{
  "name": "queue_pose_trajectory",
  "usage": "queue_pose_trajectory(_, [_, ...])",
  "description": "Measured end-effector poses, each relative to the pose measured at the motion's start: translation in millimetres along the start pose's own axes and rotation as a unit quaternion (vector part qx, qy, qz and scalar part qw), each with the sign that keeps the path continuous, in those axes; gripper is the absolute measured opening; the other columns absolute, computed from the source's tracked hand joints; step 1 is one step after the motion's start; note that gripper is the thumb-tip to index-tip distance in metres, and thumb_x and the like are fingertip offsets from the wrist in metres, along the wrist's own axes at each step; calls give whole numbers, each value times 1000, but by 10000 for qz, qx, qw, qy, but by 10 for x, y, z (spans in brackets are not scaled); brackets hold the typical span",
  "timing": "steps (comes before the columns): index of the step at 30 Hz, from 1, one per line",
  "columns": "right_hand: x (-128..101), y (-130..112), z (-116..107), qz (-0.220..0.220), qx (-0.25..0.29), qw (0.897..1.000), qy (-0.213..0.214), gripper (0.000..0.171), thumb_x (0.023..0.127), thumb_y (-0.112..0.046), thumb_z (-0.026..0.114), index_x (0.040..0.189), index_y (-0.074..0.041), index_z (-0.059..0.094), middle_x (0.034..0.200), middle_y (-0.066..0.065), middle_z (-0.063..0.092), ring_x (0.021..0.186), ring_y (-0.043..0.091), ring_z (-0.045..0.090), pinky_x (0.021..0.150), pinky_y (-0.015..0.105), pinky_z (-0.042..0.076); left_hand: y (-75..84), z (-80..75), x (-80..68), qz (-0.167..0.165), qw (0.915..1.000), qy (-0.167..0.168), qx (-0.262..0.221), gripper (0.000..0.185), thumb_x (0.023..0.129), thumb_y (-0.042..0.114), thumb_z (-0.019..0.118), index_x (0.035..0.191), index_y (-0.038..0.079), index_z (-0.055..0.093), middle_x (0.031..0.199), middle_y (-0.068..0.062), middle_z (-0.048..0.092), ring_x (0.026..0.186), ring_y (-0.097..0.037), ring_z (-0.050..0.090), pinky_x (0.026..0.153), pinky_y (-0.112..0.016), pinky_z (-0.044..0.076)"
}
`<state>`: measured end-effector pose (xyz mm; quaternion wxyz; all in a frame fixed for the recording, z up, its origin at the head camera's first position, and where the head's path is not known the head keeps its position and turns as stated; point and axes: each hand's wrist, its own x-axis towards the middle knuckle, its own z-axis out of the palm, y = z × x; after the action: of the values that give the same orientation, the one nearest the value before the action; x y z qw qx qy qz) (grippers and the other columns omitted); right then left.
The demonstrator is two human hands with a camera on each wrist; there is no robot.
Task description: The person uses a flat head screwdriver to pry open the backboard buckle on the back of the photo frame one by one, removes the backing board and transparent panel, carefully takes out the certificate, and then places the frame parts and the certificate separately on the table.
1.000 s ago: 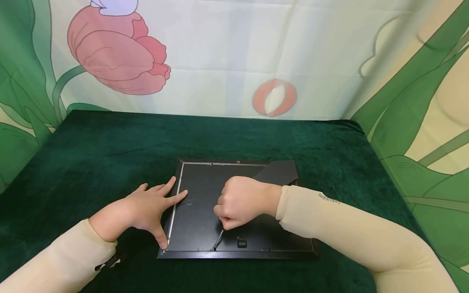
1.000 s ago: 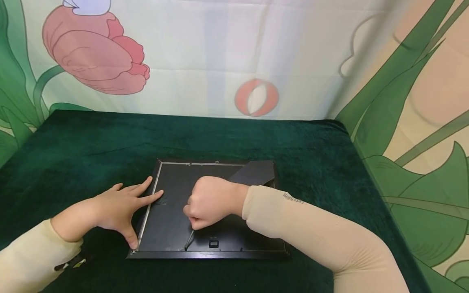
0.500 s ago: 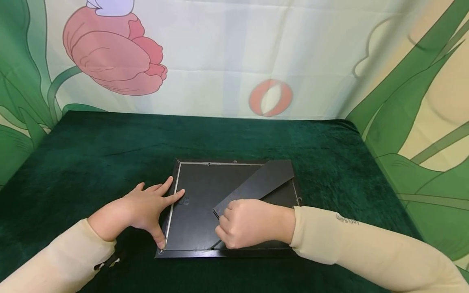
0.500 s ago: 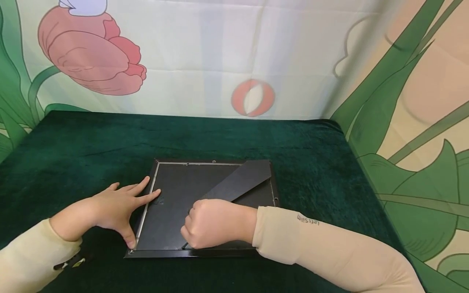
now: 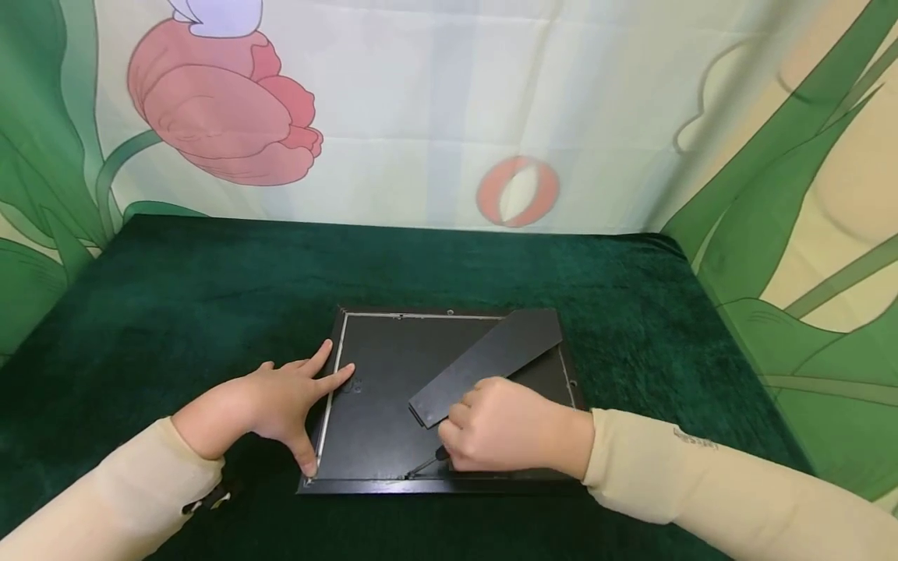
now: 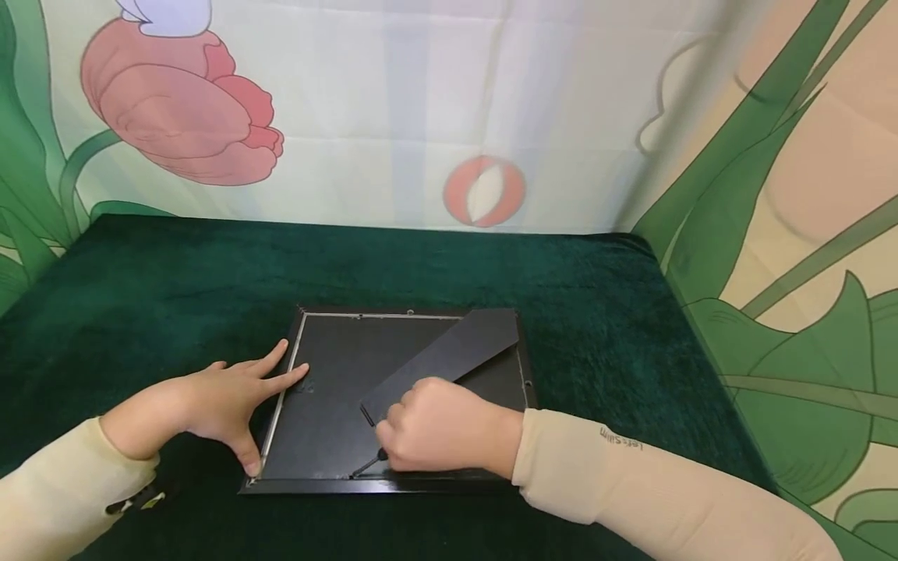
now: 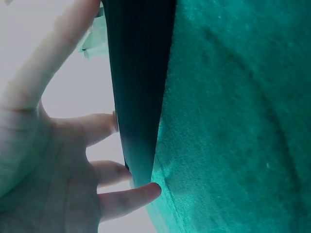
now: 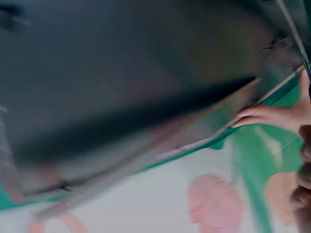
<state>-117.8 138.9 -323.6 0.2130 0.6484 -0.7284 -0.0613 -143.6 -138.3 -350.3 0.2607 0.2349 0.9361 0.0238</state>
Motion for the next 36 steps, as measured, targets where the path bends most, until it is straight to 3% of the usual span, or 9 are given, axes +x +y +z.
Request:
queue_pose_trajectory(3, [-162, 171, 51, 1138, 1160, 9846, -643, 26, 81, -23, 45, 55, -20, 44, 46, -12, 29, 39, 3, 23, 37, 19, 18, -1, 3, -5, 25, 9999, -5, -116, 127, 28, 64, 69, 136, 23, 17, 140, -15, -1, 119, -35, 24, 84, -64, 14])
queue_pose_trajectory(5, [-277, 294, 69, 1965, 2185, 9489, -1148, 21, 82, -29, 50, 62, -22, 51, 49, -15, 38, 41, 2, 32, 38, 18, 25, -4, 6, -11, 41, 9999, 1, -152, 127, 28, 63, 70, 136, 23, 18, 140, -15, -1, 119, -35, 24, 84, -64, 15])
queue_pose_trajectory(9, [-494, 479, 102, 3163, 4174, 8351, -1684, 5, 82, -31, 54, 83, -26, 53, 61, -12, 51, 52, 6, 44, 49, 21, 38, -9, 36, -18, 68, 9996, -43, -268, 126, 29, 62, 71, 136, 23, 18, 140, -16, -2, 119, -35, 25, 85, -62, 18])
queue_pose_trajectory(13, [-652, 561, 110, 3507, 5724, 7171, -1874, 11, 84, -15, 50, 93, -20, 48, 75, 8, 55, 55, 20, 47, 51, 29, 42, -17, 37, -24, 197, 9986, -49, -480, 126, 31, 61, 73, 136, 22, 17, 140, -16, -4, 117, -36, 26, 85, -55, 27])
queue_pose_trajectory(15, [-700, 596, 100, 3517, 6111, 6868, -1764, 13, 83, -11, 50, 95, -15, 49, 80, 16, 54, 55, 27, 47, 51, 33, 44, -22, 24, -29, 272, 9979, -48, -594, 125, 32, 60, 73, 137, 21, 16, 140, -16, -6, 117, -36, 26, 84, -51, 31])
queue_pose_trajectory(18, [-761, 660, 100, 3741, 6310, 6702, -1126, 16, 83, -16, 53, 97, -8, 54, 82, 21, 54, 57, 28, 48, 54, 36, 45, -39, 15, -29, 349, 9969, -31, -708, 125, 33, 58, 74, 137, 21, 15, 139, -16, -8, 117, -36, 26, 84, -46, 34])
queue_pose_trajectory(24, [-795, 677, 143, 4820, 6784, 5536, 322, 36, 84, -25, 52, 104, 5, 44, 99, 23, 50, 71, 23, 51, 65, 30, 46, -57, 16, -21, 370, 9959, -82, -822, 124, 34, 57, 74, 137, 21, 15, 139, -15, -9, 118, -37, 24, 84, -46, 34])
queue_pose_trajectory(26, [-785, 652, 167, 5077, 6617, 5501, 421, 37, 85, -23, 52, 107, 3, 37, 97, 21, 53, 67, 24, 53, 63, 30, 47, -58, 19, -19, 354, 9960, -104, -816, 124, 34, 58, 74, 137, 22, 14, 139, -15, -9, 118, -37, 24, 84, -46, 35])
queue_pose_trajectory(36, [-622, 464, 90, 5284, 5503, 6450, -438, 23, 83, -6, 48, 100, 1, 33, 76, 13, 58, 51, 26, 50, 52, 33, 46, -32, 10, -38, 192, 9987, -20, -470, 125, 32, 61, 73, 136, 23, 17, 140, -15, -5, 120, -35, 21, 87, -54, 26])
